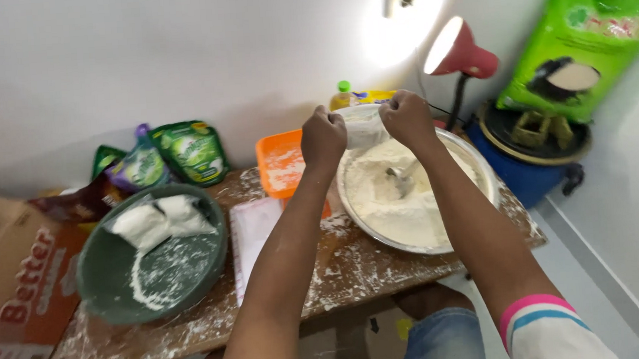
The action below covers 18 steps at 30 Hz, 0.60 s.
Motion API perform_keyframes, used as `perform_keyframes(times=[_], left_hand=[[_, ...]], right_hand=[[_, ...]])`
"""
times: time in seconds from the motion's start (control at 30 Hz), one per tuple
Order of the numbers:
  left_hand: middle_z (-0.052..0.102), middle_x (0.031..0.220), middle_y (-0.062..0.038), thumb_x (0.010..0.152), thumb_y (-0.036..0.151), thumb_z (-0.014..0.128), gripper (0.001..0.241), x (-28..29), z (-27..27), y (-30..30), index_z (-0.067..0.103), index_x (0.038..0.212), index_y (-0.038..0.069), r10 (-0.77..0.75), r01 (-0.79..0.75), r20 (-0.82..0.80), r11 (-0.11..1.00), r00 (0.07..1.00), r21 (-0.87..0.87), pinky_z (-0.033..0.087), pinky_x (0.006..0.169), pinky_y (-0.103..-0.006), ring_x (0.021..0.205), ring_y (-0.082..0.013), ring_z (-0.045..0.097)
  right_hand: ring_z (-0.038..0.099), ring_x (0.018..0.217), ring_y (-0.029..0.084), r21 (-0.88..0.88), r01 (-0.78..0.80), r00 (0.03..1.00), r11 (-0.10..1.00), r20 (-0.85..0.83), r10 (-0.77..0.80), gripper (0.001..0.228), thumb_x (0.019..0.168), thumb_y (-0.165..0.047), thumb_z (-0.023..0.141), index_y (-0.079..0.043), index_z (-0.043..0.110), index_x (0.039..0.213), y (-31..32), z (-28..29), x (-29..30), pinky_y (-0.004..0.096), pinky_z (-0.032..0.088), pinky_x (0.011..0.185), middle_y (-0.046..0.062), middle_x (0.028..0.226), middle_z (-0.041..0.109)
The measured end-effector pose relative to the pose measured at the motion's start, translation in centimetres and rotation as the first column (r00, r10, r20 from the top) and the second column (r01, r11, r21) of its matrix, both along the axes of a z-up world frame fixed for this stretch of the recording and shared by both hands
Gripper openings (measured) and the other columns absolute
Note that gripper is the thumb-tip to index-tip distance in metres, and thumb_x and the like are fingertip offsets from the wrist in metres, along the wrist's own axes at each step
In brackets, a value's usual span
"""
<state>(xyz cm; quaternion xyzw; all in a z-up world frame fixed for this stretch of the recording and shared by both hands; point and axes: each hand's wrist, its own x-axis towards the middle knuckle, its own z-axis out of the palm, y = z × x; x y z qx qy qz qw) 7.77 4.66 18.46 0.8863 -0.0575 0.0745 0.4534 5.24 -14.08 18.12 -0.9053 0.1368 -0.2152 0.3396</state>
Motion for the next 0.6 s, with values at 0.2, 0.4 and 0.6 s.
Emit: perform_keyframes(times=[0.2,0.4,0.6], left_hand=[[0.072,0.096,-0.022,0.095,0.025,0.042,0.029,0.4,-0.2,5.4,0.065,0.099,0.006,0.080,-0.078,0.033,0.995,0.996,-0.059,0.061,0.087,-0.0548,0.103,-0.0443,0.072],[0.072,0.097,-0.022,0.095,0.030,0.044,0.030,0.5,-0.2,9.5,0.064,0.099,0.008,0.142,-0.142,0.034,0.990,0.989,-0.008,0.059,0.087,-0.0559,0.103,-0.0431,0.072],[0.073,0.099,-0.019,0.095,0.031,0.043,0.030,0.7,-0.6,10.9,0.065,0.100,0.010,0.163,-0.163,0.001,0.986,0.987,-0.016,0.059,0.089,-0.0534,0.105,-0.0411,0.072]], right_hand=[[0.065,0.105,0.050,-0.014,-0.124,0.992,0.992,0.009,0.125,0.031,0.091,-0.031,0.059,-0.001,0.069,0.090,4.5,-1.5,2.9,0.057,0.051,0.088,0.027,0.090,0.066],[0.067,0.105,0.042,-0.001,-0.177,0.983,0.984,-0.044,0.176,0.028,0.086,-0.039,0.062,-0.012,0.069,0.088,7.3,-3.5,5.9,0.052,0.052,0.091,0.016,0.090,0.069],[0.066,0.108,0.044,0.002,-0.171,0.983,0.985,-0.063,0.171,0.030,0.087,-0.039,0.060,-0.011,0.071,0.089,9.0,-4.2,6.9,0.055,0.051,0.091,0.019,0.093,0.070]])
